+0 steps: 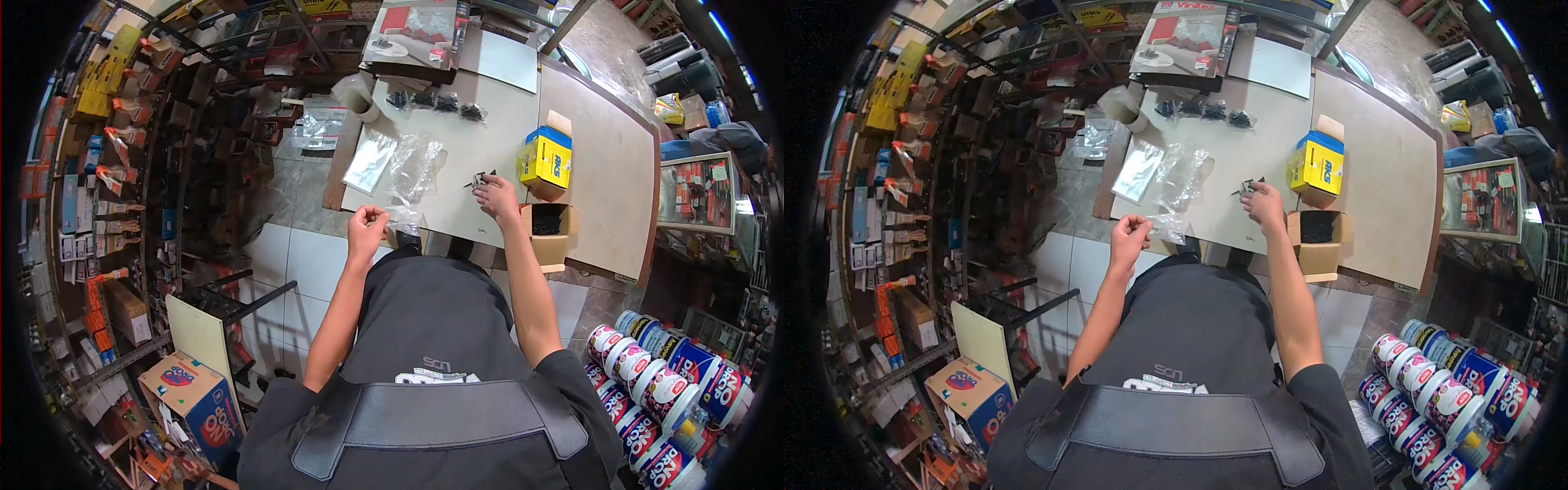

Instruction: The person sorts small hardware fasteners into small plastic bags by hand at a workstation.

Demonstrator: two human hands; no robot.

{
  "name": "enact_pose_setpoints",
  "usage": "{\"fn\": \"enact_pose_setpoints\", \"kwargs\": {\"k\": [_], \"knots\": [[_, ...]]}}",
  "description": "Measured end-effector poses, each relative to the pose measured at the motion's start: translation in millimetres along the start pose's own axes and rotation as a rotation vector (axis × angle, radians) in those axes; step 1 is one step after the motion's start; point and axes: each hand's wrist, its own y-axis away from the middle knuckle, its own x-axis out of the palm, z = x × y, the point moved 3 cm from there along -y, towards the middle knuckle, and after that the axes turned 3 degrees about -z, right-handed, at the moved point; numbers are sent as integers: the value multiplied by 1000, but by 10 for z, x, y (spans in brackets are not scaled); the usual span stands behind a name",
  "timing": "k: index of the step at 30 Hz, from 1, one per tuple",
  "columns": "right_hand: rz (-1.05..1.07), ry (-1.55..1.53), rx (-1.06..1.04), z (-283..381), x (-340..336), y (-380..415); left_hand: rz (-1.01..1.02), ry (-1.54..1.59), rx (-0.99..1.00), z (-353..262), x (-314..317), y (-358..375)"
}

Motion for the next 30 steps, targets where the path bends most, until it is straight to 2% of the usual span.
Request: {"fn": "enact_pose_setpoints", "kwargs": {"k": [2,4,6,8,12,14,16,18,23,25,30], "knots": [[33,34,-11,128,-100,197,2,10,-10,2,86,25],[17,-2,-360,293,-254,397,7,13,-12,5,174,38],[-49,24,-373,467,-446,681,13,4,-12,-32,267,60],[-264,163,-445,517,-758,777,22,-6,-11,-49,358,60],[-427,255,-514,345,-1313,733,39,-34,3,-74,516,53],[-502,761,-522,293,-1470,752,40,-49,12,-103,594,64],[-473,852,-496,141,-1545,682,48,-58,31,-109,661,80],[-505,942,-592,125,-1548,702,51,-65,30,-112,734,97],[-506,961,-522,18,-1602,543,48,-84,23,-74,835,139],[-360,1086,-317,110,-1587,549,56,-85,31,-65,871,157],[-268,1098,-421,134,-1760,439,49,-81,23,-40,935,165]]}}
